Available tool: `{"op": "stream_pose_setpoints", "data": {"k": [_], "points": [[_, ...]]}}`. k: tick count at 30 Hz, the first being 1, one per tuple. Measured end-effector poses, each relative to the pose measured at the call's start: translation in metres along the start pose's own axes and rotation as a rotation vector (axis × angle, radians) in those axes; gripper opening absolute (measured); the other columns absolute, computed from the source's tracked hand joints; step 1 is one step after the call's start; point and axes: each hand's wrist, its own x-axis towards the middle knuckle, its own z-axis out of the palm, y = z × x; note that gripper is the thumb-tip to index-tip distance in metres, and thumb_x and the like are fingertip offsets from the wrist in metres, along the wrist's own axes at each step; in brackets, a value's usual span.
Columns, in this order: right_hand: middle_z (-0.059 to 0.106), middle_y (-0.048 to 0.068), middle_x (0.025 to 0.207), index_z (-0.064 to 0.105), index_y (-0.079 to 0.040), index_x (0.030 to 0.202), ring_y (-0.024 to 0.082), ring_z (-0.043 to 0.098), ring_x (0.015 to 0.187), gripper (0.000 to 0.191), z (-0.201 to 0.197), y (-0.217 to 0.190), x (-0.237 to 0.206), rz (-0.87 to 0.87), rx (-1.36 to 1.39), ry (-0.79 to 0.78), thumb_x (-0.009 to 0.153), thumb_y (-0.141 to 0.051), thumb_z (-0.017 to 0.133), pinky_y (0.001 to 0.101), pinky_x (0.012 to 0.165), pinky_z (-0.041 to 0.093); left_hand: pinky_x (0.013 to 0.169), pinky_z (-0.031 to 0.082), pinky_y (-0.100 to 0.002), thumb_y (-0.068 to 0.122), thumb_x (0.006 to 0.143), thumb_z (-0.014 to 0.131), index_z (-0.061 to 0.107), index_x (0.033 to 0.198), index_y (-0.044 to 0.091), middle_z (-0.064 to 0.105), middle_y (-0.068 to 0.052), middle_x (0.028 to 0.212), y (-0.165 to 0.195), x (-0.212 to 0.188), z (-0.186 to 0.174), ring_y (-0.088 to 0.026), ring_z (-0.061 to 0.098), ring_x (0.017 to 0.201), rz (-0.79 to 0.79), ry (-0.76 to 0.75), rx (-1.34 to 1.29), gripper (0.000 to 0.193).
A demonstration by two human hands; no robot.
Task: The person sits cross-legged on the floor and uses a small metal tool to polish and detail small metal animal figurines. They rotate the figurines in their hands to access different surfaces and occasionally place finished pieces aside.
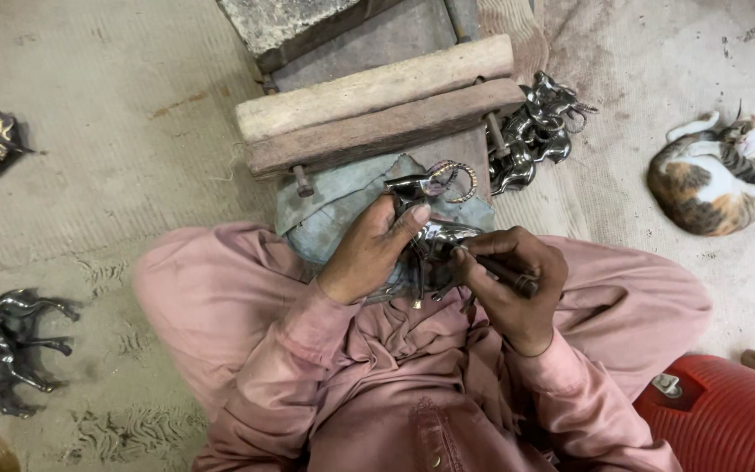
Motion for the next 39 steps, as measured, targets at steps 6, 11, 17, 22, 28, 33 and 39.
{"op": "stream_pose_setpoints", "data": {"k": [6,11,17,22,28,33,39], "points": [[0.073,0.011,0.091,0.065,0.005,0.095,0.013,0.070,0.077,0.009,0.001,-0.001,0.006,-0.024,-0.005,-0.019,0.093,0.003,0.074,0.0236,0.070,0.058,0.102,0.050,-0.034,0.050,0.106,0.049,0.059,0.129,0.001,0.070,-0.011,0.119,-0.001,0.000,-0.003,-0.019,0.064,0.115,0.023,-0.031,-0.028,0.056],[0.077,0.012,0.093,0.070,0.004,0.096,0.014,0.073,0.077,0.013,-0.016,-0.007,0.013,-0.016,-0.102,-0.165,0.092,-0.008,0.074,0.0248,0.072,0.058,0.101,0.051,-0.034,0.050,0.106,0.049,0.059,0.131,0.001,0.069,-0.011,0.120,-0.002,-0.001,-0.003,-0.019,0.064,0.116,0.049,-0.006,0.003,0.056],[0.077,0.013,0.098,0.071,0.003,0.097,0.017,0.076,0.087,0.018,-0.037,0.001,0.024,-0.081,-0.020,-0.410,0.089,-0.011,0.077,0.0267,0.080,0.060,0.101,0.051,-0.033,0.048,0.108,0.050,0.061,0.128,0.002,0.071,-0.010,0.118,-0.005,-0.004,-0.001,-0.018,0.066,0.114,0.089,-0.020,-0.009,0.052],[0.077,0.012,0.096,0.072,0.002,0.096,0.016,0.074,0.081,0.012,-0.035,0.004,0.019,-0.144,-0.012,-0.377,0.089,-0.008,0.077,0.0269,0.074,0.060,0.098,0.053,-0.032,0.045,0.107,0.053,0.061,0.129,0.002,0.070,-0.008,0.117,-0.007,-0.005,0.004,-0.017,0.065,0.111,0.058,-0.038,-0.138,0.049],[0.074,0.014,0.098,0.068,0.003,0.103,0.015,0.075,0.084,0.012,0.008,0.006,-0.012,-0.296,0.012,0.021,0.094,0.000,0.075,0.0257,0.073,0.063,0.086,0.058,-0.031,0.040,0.106,0.052,0.058,0.130,0.004,0.070,-0.005,0.119,-0.013,-0.008,0.004,-0.014,0.068,0.105,-0.046,-0.038,-0.355,0.044],[0.074,0.013,0.091,0.069,0.006,0.102,0.014,0.071,0.077,0.008,0.029,0.007,-0.016,-0.135,0.012,0.165,0.095,0.006,0.073,0.0241,0.070,0.059,0.078,0.059,-0.028,0.036,0.108,0.053,0.058,0.129,0.004,0.069,-0.005,0.120,-0.014,-0.009,0.004,-0.013,0.068,0.102,-0.114,-0.031,-0.450,0.039],[0.072,0.013,0.099,0.063,0.007,0.104,0.017,0.075,0.087,0.011,0.035,0.003,-0.009,-0.155,0.104,0.175,0.097,0.006,0.071,0.0267,0.079,0.064,0.081,0.060,-0.028,0.036,0.108,0.051,0.057,0.135,0.006,0.068,-0.004,0.125,-0.013,-0.011,0.000,-0.013,0.068,0.108,-0.078,-0.072,-0.451,0.040]]}}
